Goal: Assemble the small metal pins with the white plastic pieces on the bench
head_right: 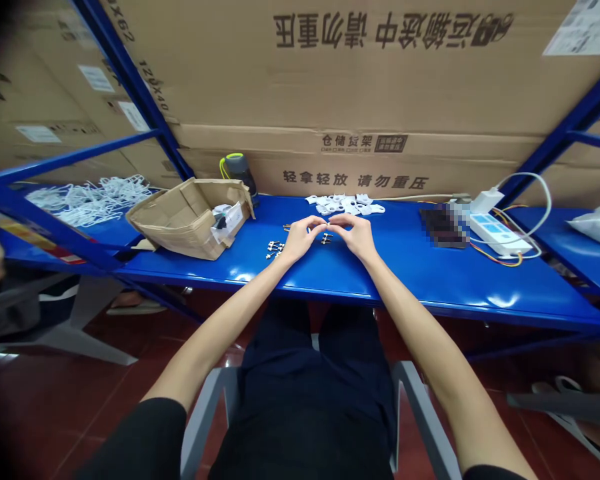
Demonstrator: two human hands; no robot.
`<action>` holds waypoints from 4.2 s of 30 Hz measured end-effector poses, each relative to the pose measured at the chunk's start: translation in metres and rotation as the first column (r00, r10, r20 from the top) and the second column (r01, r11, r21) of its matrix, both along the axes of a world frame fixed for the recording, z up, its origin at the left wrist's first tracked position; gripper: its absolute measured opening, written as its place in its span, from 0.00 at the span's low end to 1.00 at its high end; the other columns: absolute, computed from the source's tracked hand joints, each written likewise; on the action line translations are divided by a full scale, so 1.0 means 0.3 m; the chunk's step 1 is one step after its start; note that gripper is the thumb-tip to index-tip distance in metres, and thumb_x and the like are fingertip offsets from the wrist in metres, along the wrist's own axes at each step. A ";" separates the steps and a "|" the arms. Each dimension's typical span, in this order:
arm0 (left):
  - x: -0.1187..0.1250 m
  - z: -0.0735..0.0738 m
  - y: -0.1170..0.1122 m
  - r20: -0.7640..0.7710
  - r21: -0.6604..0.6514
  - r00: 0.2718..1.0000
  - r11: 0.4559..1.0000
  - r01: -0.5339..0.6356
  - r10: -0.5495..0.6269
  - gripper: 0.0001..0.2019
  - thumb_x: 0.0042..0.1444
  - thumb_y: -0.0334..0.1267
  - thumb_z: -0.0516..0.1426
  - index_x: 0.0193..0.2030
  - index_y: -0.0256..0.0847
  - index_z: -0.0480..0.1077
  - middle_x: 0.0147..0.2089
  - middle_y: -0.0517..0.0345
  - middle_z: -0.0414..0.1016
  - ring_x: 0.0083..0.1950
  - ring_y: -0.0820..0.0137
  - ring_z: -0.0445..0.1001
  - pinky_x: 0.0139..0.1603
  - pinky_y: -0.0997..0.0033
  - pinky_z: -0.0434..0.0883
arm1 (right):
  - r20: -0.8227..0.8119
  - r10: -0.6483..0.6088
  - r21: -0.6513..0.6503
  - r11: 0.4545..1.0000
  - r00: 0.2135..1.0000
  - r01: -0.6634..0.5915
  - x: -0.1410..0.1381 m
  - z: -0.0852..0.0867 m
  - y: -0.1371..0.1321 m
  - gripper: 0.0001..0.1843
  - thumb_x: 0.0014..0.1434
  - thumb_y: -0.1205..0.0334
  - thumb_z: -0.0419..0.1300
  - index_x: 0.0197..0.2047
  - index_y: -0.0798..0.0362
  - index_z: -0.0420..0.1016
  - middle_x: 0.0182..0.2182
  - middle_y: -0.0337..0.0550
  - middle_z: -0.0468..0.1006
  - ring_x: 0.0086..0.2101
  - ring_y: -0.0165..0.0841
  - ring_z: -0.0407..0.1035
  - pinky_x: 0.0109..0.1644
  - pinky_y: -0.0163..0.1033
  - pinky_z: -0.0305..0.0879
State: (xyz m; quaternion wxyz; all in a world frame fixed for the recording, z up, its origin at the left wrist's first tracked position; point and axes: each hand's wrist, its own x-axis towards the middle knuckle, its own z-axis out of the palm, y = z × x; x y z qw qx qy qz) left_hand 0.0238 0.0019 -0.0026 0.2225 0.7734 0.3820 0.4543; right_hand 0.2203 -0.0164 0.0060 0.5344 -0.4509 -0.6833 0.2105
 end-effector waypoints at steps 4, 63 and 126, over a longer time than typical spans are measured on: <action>-0.004 0.004 -0.003 0.038 0.006 0.999 0.999 -0.038 0.038 0.08 0.70 0.42 0.63 0.47 0.43 0.83 0.47 0.56 0.87 0.47 0.65 0.82 0.54 0.66 0.75 | 0.049 -0.029 0.006 1.000 0.998 0.029 0.008 0.004 0.004 0.20 0.58 0.39 0.71 0.36 0.48 0.88 0.37 0.46 0.89 0.41 0.46 0.82 0.52 0.51 0.77; 0.010 0.018 -0.079 -0.661 0.240 0.641 0.919 -0.311 0.390 0.20 0.71 0.28 0.47 0.59 0.38 0.78 0.60 0.40 0.77 0.63 0.51 0.69 0.65 0.47 0.63 | 0.711 -0.190 0.014 0.966 0.677 0.256 0.049 -0.049 0.005 0.21 0.72 0.62 0.51 0.56 0.49 0.84 0.58 0.54 0.81 0.58 0.51 0.68 0.60 0.57 0.63; -0.043 -0.018 -0.316 -0.687 -0.002 0.713 0.981 -0.196 0.141 0.30 0.77 0.50 0.43 0.80 0.42 0.59 0.83 0.50 0.53 0.84 0.55 0.49 0.85 0.45 0.47 | 0.812 -0.063 -0.135 0.947 0.580 0.291 -0.046 -0.073 -0.310 0.38 0.77 0.39 0.41 0.78 0.51 0.62 0.78 0.54 0.57 0.77 0.50 0.48 0.79 0.65 0.44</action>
